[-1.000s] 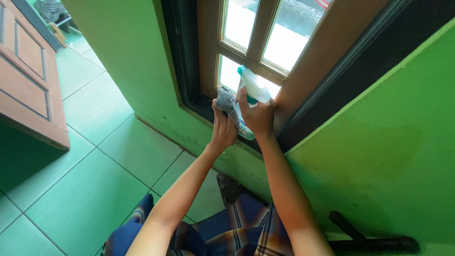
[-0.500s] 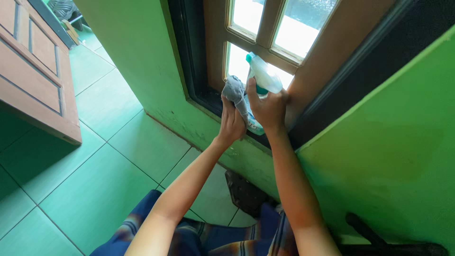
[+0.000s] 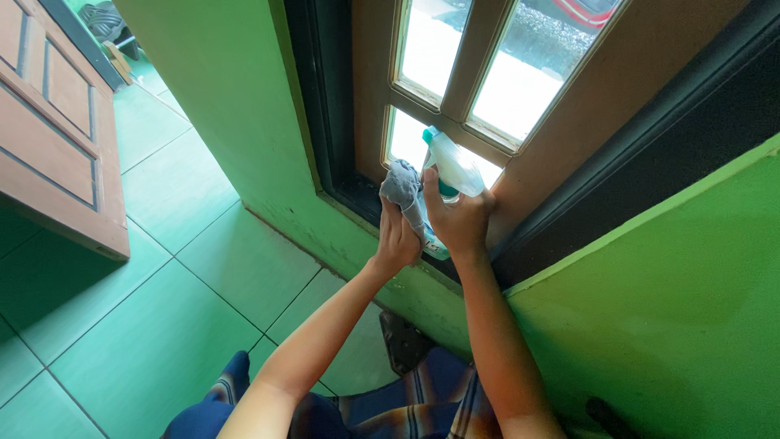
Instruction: The person cleans a window using a spray bottle and a cloth. They repeatedly spray the cleaning solution onto the glass and wipe it down with the cloth, focusing on different sections of the window frame and glass.
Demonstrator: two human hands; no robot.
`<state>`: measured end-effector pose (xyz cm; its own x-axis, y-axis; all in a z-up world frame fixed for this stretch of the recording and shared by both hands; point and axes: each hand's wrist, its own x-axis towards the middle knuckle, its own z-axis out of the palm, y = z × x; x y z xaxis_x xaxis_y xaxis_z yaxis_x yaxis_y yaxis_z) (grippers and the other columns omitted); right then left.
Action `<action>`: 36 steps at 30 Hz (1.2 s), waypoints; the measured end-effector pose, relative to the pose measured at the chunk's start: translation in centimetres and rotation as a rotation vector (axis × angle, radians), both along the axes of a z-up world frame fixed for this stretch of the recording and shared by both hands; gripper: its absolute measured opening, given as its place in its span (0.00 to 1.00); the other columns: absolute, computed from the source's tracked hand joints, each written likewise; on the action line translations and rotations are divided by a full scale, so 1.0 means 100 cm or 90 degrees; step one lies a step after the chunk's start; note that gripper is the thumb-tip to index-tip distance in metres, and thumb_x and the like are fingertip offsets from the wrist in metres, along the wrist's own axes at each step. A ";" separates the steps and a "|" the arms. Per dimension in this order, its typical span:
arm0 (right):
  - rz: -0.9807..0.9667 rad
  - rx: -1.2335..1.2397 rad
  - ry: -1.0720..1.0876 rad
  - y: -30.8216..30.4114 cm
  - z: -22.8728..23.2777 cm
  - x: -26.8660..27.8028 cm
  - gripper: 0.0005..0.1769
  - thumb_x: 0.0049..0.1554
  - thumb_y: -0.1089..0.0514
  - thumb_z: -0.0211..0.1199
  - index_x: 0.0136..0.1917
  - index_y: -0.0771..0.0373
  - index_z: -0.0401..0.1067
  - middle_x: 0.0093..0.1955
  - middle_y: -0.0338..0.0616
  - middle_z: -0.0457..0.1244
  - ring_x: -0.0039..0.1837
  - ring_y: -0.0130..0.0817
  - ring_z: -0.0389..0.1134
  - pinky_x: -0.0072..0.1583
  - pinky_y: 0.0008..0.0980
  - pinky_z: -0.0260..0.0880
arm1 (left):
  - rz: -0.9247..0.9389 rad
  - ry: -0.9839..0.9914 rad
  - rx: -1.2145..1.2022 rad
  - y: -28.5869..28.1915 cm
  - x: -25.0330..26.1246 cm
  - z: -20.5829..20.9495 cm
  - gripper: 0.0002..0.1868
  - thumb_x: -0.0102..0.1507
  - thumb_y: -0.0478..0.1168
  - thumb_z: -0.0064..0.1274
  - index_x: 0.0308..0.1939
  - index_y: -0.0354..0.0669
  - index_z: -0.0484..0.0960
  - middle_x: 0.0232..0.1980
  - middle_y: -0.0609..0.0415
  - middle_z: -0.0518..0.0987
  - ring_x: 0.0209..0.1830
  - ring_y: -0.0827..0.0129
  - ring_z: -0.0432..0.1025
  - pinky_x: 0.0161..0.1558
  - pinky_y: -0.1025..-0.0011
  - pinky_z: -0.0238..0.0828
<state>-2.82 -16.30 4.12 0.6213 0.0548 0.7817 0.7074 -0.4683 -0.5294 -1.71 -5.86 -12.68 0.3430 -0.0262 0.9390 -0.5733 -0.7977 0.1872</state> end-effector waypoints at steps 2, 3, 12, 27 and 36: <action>-0.008 -0.009 -0.015 0.000 0.000 -0.002 0.13 0.64 0.54 0.67 0.51 0.68 0.75 0.45 0.50 0.70 0.45 0.39 0.75 0.47 0.34 0.74 | 0.010 -0.020 0.009 0.001 -0.001 0.002 0.23 0.72 0.29 0.40 0.65 0.06 0.60 0.69 0.01 0.48 0.71 0.14 0.56 0.69 0.37 0.62; -0.008 -0.010 -0.005 0.000 -0.001 -0.003 0.14 0.64 0.53 0.68 0.51 0.68 0.75 0.44 0.49 0.70 0.45 0.40 0.75 0.47 0.35 0.74 | 0.004 -0.006 0.002 0.000 -0.003 0.003 0.23 0.72 0.30 0.41 0.66 0.10 0.60 0.70 0.03 0.48 0.71 0.15 0.55 0.70 0.37 0.60; -0.066 -0.091 0.208 0.000 0.021 -0.030 0.30 0.63 0.44 0.65 0.60 0.76 0.70 0.50 0.60 0.67 0.53 0.52 0.73 0.52 0.47 0.74 | -0.346 0.193 -0.179 0.022 -0.028 0.052 0.50 0.63 0.51 0.56 0.75 0.25 0.45 0.70 0.32 0.56 0.67 0.43 0.58 0.72 0.48 0.54; -0.315 -0.069 0.978 -0.161 -0.125 -0.242 0.22 0.63 0.45 0.60 0.38 0.65 0.75 0.29 0.50 0.65 0.33 0.38 0.66 0.40 0.38 0.64 | -0.246 0.230 -0.128 0.011 -0.022 0.062 0.68 0.51 0.66 0.71 0.76 0.38 0.41 0.68 0.39 0.57 0.68 0.45 0.59 0.66 0.44 0.60; -0.312 0.017 1.029 -0.168 -0.234 -0.237 0.18 0.62 0.47 0.60 0.44 0.64 0.73 0.34 0.52 0.66 0.38 0.40 0.67 0.43 0.39 0.66 | -0.290 0.247 -0.159 0.013 -0.022 0.058 0.66 0.53 0.65 0.72 0.77 0.39 0.44 0.70 0.41 0.58 0.71 0.48 0.58 0.70 0.47 0.59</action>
